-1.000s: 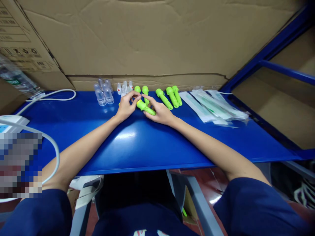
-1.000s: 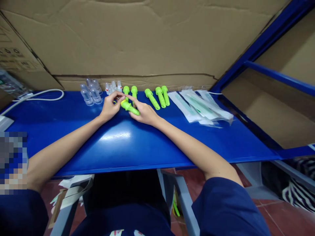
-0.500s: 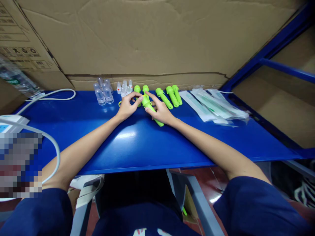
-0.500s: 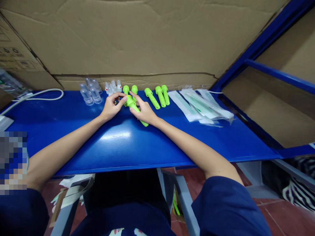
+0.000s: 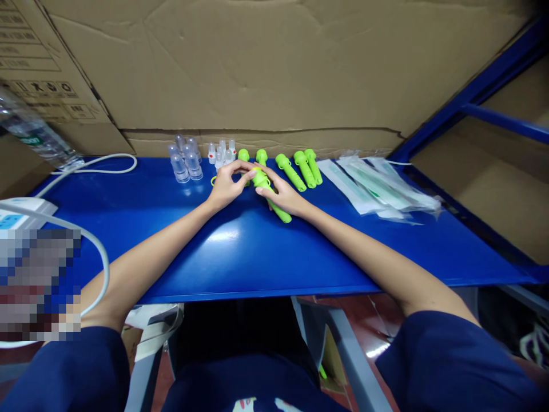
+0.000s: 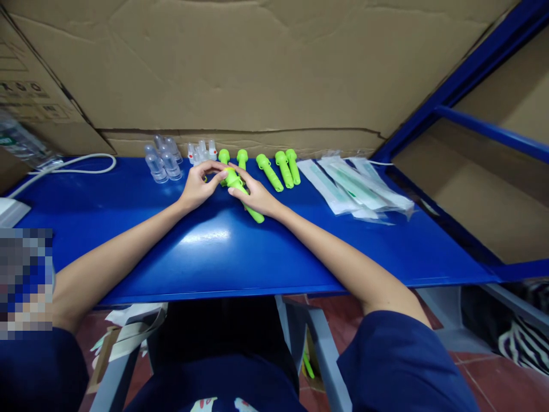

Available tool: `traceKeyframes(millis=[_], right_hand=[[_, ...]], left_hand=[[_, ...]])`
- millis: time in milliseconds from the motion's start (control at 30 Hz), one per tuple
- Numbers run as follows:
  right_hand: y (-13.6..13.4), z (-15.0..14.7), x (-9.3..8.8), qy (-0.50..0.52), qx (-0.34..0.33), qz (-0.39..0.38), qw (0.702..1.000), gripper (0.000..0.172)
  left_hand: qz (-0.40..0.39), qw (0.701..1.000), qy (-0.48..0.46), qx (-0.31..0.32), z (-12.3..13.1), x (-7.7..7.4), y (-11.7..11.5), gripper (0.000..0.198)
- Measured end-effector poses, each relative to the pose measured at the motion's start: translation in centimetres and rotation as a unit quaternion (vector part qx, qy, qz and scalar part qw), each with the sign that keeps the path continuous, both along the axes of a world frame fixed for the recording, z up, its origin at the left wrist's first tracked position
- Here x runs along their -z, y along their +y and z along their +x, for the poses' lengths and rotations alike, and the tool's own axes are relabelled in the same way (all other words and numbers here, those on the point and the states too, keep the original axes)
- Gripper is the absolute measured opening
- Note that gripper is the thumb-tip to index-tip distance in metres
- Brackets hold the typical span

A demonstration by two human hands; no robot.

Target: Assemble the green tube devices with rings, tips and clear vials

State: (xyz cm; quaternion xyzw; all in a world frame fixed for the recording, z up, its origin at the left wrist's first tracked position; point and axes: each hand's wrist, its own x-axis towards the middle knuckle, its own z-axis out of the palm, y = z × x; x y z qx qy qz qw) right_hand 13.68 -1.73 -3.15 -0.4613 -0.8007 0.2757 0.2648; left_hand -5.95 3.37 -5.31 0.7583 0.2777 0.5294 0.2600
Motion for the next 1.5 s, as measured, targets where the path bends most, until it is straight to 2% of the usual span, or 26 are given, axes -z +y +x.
traceKeyframes(millis=[167,300,433,600,900,1067,1267,1500], right_hand=[[-0.2,-0.4,0.1,0.066,-0.032,0.011,0.997,0.087],[0.6,-0.3,1.5,0.158,-0.065,0.02,0.985,0.089],[1.6,-0.4,2.9,0.232,-0.051,0.02,0.971,0.084],[1.9,-0.8,3.5,0.286,-0.039,-0.003,0.957,0.08],[1.9,-0.7,4.0,0.302,-0.017,0.004,0.953,0.073],[1.8,-0.9,4.0,0.311,-0.002,-0.009,0.95,0.067],[1.6,-1.0,4.0,0.307,0.015,-0.013,0.952,0.065],[1.7,-1.0,4.0,0.303,0.037,-0.001,0.952,0.065]], left_hand=[[0.009,1.0,-0.013,0.003,0.1,-0.3,-0.2,0.045],[0.013,0.999,-0.03,-0.003,0.2,-0.1,0.0,0.048],[0.011,0.999,-0.031,-0.025,0.3,0.0,0.0,0.046],[0.006,0.998,-0.035,-0.058,0.3,0.0,-0.1,0.046],[0.021,0.995,-0.039,-0.092,0.7,0.0,-0.6,0.046],[0.074,0.989,0.01,-0.125,0.5,-0.2,-0.9,0.041],[0.153,0.969,0.081,-0.174,0.3,-0.1,-0.7,0.035],[0.178,0.958,0.114,-0.191,0.5,0.1,-0.7,0.027]])
